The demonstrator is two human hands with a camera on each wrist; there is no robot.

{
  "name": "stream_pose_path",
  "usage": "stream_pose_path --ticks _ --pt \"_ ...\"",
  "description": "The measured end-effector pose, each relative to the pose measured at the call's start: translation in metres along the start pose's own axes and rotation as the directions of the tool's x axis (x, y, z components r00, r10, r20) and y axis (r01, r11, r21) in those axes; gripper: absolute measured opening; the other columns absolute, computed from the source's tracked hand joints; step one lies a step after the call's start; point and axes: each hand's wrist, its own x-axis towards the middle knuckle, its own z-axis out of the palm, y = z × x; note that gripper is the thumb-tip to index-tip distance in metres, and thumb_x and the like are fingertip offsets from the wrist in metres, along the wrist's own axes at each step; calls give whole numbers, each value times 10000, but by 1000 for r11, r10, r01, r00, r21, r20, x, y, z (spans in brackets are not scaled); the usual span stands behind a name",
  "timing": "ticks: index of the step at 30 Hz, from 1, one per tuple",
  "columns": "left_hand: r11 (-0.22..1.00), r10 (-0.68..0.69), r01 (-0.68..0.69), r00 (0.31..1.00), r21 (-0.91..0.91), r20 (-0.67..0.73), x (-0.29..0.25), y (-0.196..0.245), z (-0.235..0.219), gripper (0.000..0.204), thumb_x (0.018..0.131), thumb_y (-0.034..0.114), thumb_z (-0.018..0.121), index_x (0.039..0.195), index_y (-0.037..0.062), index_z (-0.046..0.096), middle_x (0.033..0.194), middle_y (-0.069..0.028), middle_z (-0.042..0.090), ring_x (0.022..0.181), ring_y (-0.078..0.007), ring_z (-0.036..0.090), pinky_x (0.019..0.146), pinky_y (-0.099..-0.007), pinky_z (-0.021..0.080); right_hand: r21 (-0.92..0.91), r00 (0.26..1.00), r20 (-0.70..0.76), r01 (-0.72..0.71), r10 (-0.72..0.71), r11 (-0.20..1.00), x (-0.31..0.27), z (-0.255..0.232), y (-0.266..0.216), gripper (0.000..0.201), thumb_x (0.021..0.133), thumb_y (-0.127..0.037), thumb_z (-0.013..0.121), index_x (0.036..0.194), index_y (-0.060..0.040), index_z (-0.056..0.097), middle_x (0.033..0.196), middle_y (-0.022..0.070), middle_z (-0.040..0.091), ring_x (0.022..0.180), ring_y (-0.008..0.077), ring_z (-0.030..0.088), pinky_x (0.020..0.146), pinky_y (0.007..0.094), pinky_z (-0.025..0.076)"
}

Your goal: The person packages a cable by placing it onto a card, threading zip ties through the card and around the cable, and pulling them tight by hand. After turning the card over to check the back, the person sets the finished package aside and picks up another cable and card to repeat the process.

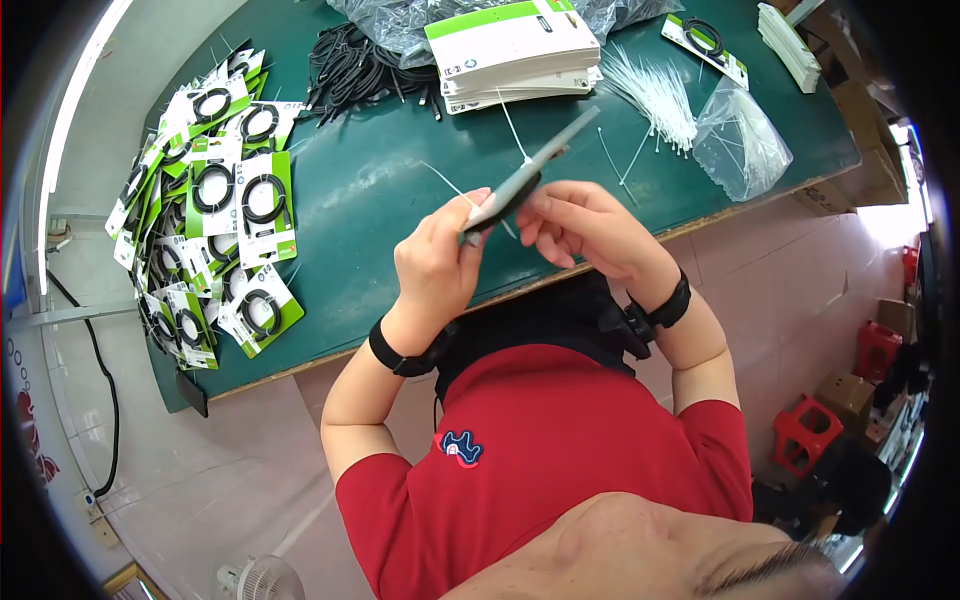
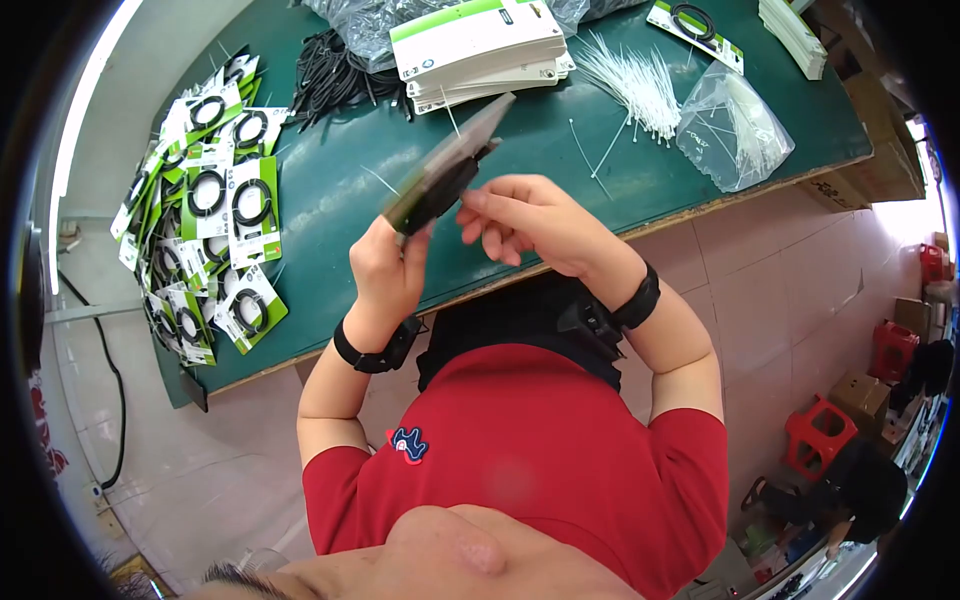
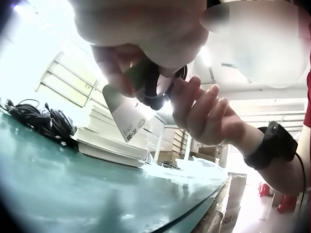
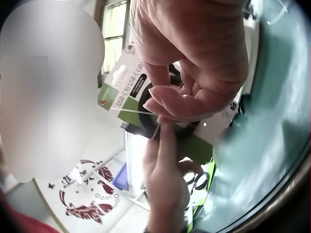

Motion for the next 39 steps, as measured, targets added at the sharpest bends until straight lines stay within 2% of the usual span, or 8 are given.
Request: stream_pose_path --ticks 1,6,9,13,16,26,29,39 --pt "1000 3 -3 1000 -1 1 0 0 1 260 893 74 655 1148 25 635 1020 -118 718 792 -257 706 646 -314 561 122 988 50 -151 146 981 1 -4 0 138 984 -118 603 1038 5 633 888 70 659 652 82 572 510 204 435" --pt "982 128 -134 990 132 52 1 1 3 263 841 45 670 1102 32 649 1093 -121 717 900 -315 703 720 -326 569 409 962 239 -226 135 884 4 -9 8 121 958 -103 637 1028 -5 646 897 88 673 639 73 565 489 200 404" --pt "986 109 -119 990 120 86 0 0 4 234 851 59 674 1082 28 652 1057 -122 719 870 -321 701 715 -325 566 58 968 137 -217 208 974 6 -11 13 134 937 -117 670 1017 -11 651 903 76 686 657 74 588 508 204 425" --pt "978 -159 175 979 -116 130 -3 -6 9 192 904 115 669 1065 14 645 968 -133 711 776 -258 701 594 -309 549 -426 993 31 -91 115 900 5 -10 8 151 918 -112 698 1022 -18 644 877 38 669 676 62 593 536 200 446" --pt "560 -621 786 607 -262 496 0 -11 4 248 975 224 631 1075 -3 627 887 -106 691 651 -150 646 454 -270 480 -503 998 37 -25 50 864 5 -14 2 153 917 -131 700 996 -11 648 888 30 681 708 74 617 564 208 466" --pt "287 -625 845 523 -452 580 7 -9 8 388 1020 358 559 1085 -22 595 916 -70 674 577 -65 557 397 -206 409 -553 978 2 176 -210 814 15 -17 18 102 921 -70 690 989 -11 642 909 24 659 740 71 609 641 200 488" --pt "280 -621 858 504 -431 600 7 -12 8 397 1021 370 555 1083 -21 592 919 -73 672 579 -62 557 397 -204 406 -769 876 63 348 -478 536 15 -14 24 88 898 -25 695 959 6 640 905 44 641 737 85 604 647 212 489" --pt "95 -618 844 466 -529 633 3 -17 12 382 1024 401 547 1009 20 566 858 -56 635 545 -54 514 383 -198 366 -807 798 111 420 -592 415 19 -10 34 116 851 33 712 932 11 633 888 72 628 713 115 602 630 233 491"
